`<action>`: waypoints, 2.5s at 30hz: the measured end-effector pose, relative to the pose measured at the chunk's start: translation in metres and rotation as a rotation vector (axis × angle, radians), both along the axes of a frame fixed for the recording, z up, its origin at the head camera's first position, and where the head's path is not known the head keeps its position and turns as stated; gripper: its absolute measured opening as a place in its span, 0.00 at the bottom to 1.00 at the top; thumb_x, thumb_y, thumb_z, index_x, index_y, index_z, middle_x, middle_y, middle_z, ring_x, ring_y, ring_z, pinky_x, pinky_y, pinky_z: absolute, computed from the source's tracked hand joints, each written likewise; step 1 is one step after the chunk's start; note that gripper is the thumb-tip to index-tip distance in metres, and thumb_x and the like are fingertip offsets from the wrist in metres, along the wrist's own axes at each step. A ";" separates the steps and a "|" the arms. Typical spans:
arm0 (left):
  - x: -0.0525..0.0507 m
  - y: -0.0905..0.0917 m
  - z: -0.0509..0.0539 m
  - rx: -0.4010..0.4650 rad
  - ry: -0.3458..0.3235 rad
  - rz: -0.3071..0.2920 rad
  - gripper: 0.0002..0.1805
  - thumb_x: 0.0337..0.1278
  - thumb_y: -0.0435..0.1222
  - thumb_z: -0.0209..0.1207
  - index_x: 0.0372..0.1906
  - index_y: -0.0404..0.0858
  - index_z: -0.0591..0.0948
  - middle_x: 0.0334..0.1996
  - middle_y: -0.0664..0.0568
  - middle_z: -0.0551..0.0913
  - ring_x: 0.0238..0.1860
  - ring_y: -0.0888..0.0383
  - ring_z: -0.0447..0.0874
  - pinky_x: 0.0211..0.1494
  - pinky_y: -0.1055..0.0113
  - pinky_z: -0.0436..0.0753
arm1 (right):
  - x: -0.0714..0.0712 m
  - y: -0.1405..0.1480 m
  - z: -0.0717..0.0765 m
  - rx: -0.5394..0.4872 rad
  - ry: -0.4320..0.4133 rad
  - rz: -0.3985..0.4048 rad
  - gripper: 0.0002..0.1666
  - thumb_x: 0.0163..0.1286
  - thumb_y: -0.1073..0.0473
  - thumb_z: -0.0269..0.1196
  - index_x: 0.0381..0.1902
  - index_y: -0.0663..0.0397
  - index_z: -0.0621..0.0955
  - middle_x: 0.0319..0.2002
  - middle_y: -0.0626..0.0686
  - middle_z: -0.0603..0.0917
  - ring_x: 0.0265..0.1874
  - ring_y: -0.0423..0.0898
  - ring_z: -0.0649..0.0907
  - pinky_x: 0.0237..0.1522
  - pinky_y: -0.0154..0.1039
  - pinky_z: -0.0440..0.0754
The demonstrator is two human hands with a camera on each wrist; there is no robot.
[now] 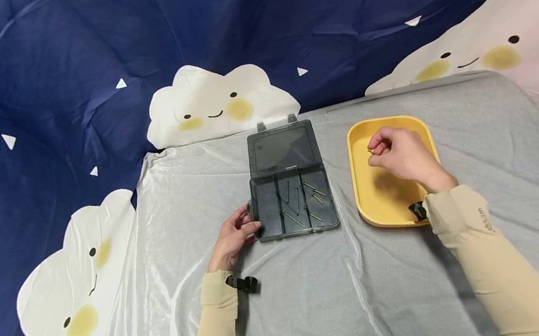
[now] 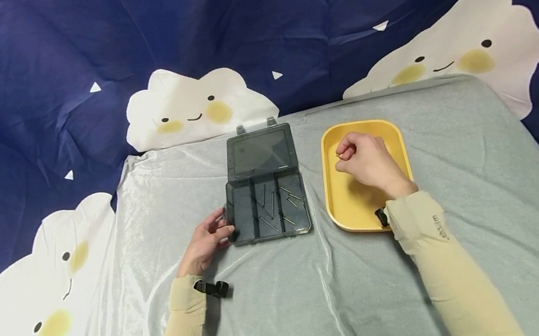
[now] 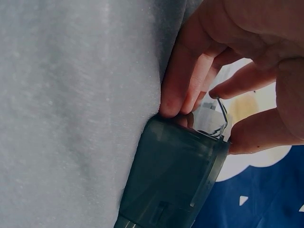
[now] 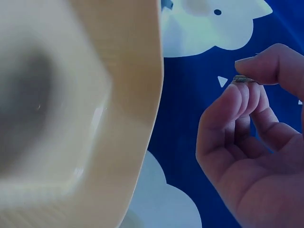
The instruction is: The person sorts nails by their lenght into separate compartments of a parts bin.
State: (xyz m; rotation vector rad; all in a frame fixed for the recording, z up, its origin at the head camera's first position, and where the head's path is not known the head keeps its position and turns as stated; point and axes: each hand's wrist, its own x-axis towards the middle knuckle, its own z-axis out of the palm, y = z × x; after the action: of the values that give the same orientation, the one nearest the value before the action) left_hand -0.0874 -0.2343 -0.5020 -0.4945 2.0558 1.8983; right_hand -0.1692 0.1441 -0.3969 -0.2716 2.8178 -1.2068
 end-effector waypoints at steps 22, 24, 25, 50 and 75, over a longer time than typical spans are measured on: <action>0.004 0.003 0.023 -0.007 -0.033 -0.049 0.39 0.59 0.27 0.59 0.74 0.37 0.58 0.61 0.36 0.71 0.42 0.64 0.80 0.46 0.61 0.81 | 0.013 -0.031 -0.001 -0.115 -0.062 0.110 0.10 0.58 0.65 0.66 0.38 0.61 0.80 0.32 0.56 0.83 0.28 0.41 0.79 0.32 0.24 0.74; 0.006 0.005 0.029 -0.004 -0.032 -0.048 0.38 0.60 0.27 0.59 0.74 0.37 0.58 0.61 0.36 0.72 0.41 0.65 0.79 0.46 0.61 0.81 | 0.014 -0.035 -0.003 -0.124 -0.079 0.121 0.10 0.58 0.66 0.66 0.38 0.62 0.80 0.32 0.56 0.83 0.28 0.42 0.79 0.32 0.25 0.74; 0.006 0.006 0.030 -0.001 -0.031 -0.046 0.38 0.60 0.27 0.59 0.74 0.37 0.58 0.61 0.36 0.72 0.41 0.65 0.79 0.46 0.61 0.81 | 0.015 -0.037 -0.004 -0.129 -0.086 0.126 0.10 0.58 0.66 0.66 0.38 0.62 0.81 0.32 0.57 0.83 0.29 0.42 0.79 0.32 0.25 0.75; 0.000 0.000 0.002 0.023 -0.012 0.000 0.39 0.58 0.27 0.61 0.73 0.41 0.61 0.59 0.38 0.74 0.39 0.66 0.81 0.39 0.68 0.81 | 0.028 -0.070 -0.029 -0.086 -0.128 0.212 0.09 0.52 0.68 0.64 0.34 0.58 0.81 0.27 0.52 0.81 0.28 0.44 0.78 0.35 0.33 0.74; -0.001 -0.001 -0.002 0.034 -0.017 0.000 0.39 0.57 0.28 0.62 0.73 0.41 0.61 0.59 0.40 0.74 0.40 0.66 0.81 0.38 0.68 0.80 | 0.033 -0.079 -0.036 0.035 -0.048 0.192 0.09 0.52 0.66 0.65 0.34 0.60 0.82 0.25 0.50 0.80 0.27 0.45 0.78 0.36 0.37 0.72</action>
State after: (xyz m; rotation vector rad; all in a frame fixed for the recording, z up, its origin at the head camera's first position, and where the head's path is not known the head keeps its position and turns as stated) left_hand -0.0885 -0.2357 -0.5042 -0.5005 2.0091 1.9195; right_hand -0.1360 0.0651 -0.4331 -0.4914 2.6959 -1.1068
